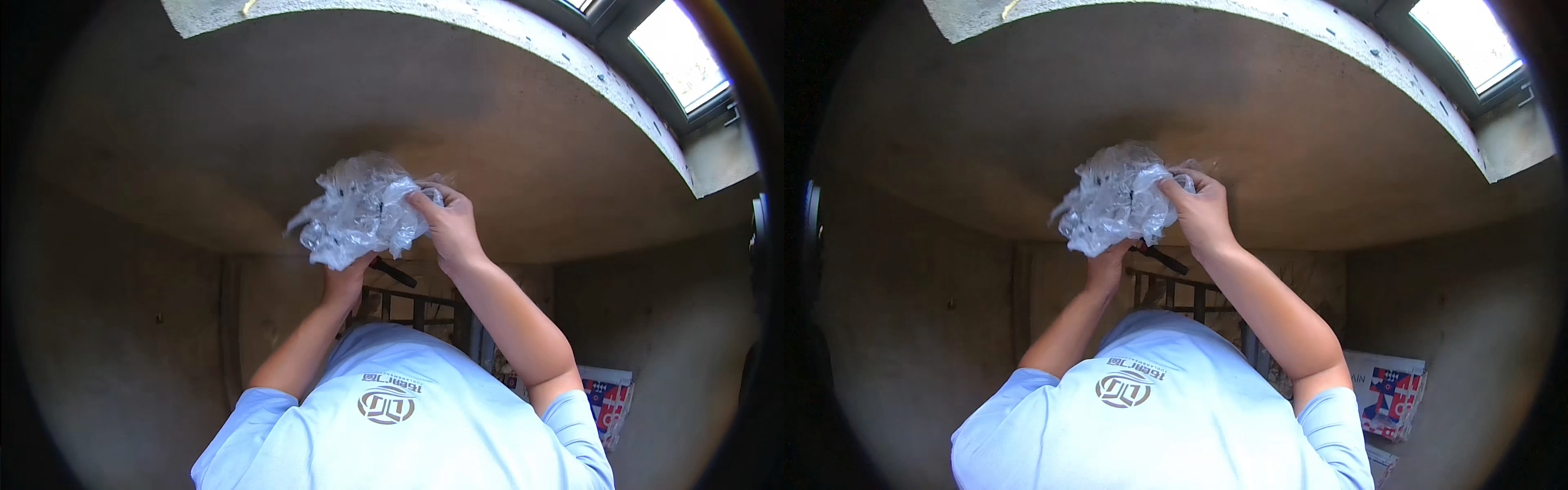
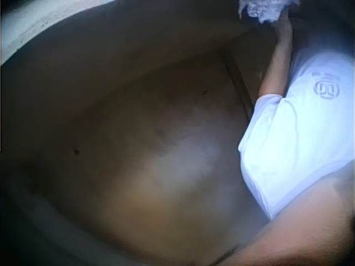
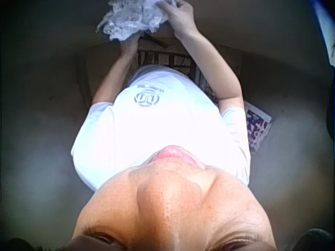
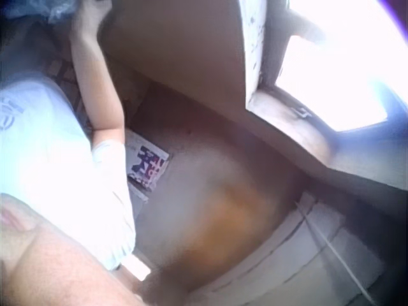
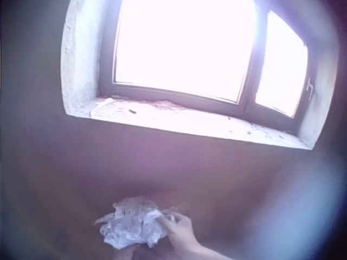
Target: The person climbs a ladder to reach a window, wipes the window sill, and then uses a caulking gun to apply sealant along the window frame. The person moves the ladder to access different sections of the window.
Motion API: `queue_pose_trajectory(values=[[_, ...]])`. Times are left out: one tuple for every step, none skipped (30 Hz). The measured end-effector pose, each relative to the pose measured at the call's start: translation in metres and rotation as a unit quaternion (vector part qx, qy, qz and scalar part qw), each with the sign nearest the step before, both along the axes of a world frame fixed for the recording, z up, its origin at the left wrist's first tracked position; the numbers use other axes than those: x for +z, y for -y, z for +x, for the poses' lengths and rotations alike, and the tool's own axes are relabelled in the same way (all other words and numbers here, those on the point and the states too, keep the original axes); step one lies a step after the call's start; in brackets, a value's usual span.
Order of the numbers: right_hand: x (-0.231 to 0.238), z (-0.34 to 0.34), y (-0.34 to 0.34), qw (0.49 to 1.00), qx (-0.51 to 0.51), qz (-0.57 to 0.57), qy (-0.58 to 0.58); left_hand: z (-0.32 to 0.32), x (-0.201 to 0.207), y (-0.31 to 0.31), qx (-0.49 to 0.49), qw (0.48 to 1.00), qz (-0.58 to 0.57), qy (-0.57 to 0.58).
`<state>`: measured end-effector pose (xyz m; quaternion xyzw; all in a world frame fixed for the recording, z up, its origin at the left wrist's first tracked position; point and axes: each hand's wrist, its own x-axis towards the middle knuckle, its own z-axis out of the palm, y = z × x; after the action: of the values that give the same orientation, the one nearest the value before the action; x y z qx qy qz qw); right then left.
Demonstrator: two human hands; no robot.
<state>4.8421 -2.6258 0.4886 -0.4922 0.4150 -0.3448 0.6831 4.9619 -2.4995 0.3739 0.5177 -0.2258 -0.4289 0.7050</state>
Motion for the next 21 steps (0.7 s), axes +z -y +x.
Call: queue_pose_trajectory(values=[[-0.008,0.002,-0.002,1.0,-0.013,0.008,-0.003,-0.001,-0.003,0.005,0.0,1.0,-0.001,-0.009],[-0.016,0.005,-0.004,1.0,-0.023,0.016,-0.005,-0.003,-0.006,0.009,-0.001,1.0,0.0,-0.014],[-0.019,0.006,-0.002,0.998,-0.048,0.033,-0.019,-0.004,-0.005,0.016,-0.002,1.0,0.021,-0.02],[-0.025,0.008,-0.006,0.998,-0.051,0.032,-0.014,-0.007,-0.007,0.018,0.021,0.999,-0.013,0.02],[-0.028,0.008,-0.007,0.997,-0.035,0.06,-0.015,-0.008,-0.006,0.022,0.025,1.0,-0.013,0.01],[-0.03,0.009,-0.009,0.996,-0.024,0.085,-0.014,-0.009,-0.006,0.025,0.027,0.999,-0.021,0.005],[-0.031,0.009,-0.008,0.993,-0.009,0.115,-0.013,-0.01,-0.006,0.029,0.03,0.999,-0.018,0.002],[-0.032,0.008,-0.009,0.994,0.006,0.109,-0.028,-0.01,-0.006,0.031,0.041,0.999,-0.014,0.002],[-0.031,0.007,-0.009,0.993,0.034,0.114,-0.011,-0.009,-0.007,0.034,0.052,0.999,0.0,0.004],[-0.03,0.004,-0.01,0.99,0.063,0.128,0.0,-0.008,-0.009,0.036,0.063,0.998,0.003,0.008],[-0.03,-0.001,-0.008,0.985,0.072,0.157,-0.01,-0.007,-0.011,0.038,0.065,0.998,0.013,0.007],[-0.03,-0.008,-0.009,0.989,0.08,0.12,-0.009,-0.004,-0.014,0.039,0.068,0.998,0.012,0.01],[-0.031,-0.018,-0.012,0.992,0.07,0.098,-0.029,-0.002,-0.017,0.04,0.071,0.997,0.018,0.012],[-0.034,-0.03,-0.015,0.994,0.059,0.077,-0.049,0.001,-0.02,0.041,0.076,0.997,0.023,0.014],[-0.04,-0.044,-0.016,0.995,0.04,0.061,-0.074,0.004,-0.025,0.041,0.081,0.996,0.037,0.016],[-0.049,-0.063,-0.017,0.994,0.021,0.046,-0.1,0.008,-0.031,0.039,0.088,0.994,0.07,0.013],[-0.062,-0.083,-0.019,0.995,0.014,0.004,-0.099,0.015,-0.039,0.038,0.079,0.994,0.077,0.006],[-0.079,-0.105,-0.02,0.987,-0.018,-0.008,-0.162,0.022,-0.049,0.036,0.074,0.992,0.103,-0.004],[-0.101,-0.128,-0.022,0.981,-0.025,-0.081,-0.174,0.031,-0.064,0.033,0.068,0.989,0.131,-0.014],[-0.124,-0.151,-0.027,0.963,-0.073,-0.071,-0.248,0.039,-0.082,0.026,0.06,0.987,0.149,-0.001],[-0.15,-0.173,-0.034,0.944,-0.112,-0.088,-0.297,0.051,-0.105,0.019,0.058,0.98,0.189,0.018]])
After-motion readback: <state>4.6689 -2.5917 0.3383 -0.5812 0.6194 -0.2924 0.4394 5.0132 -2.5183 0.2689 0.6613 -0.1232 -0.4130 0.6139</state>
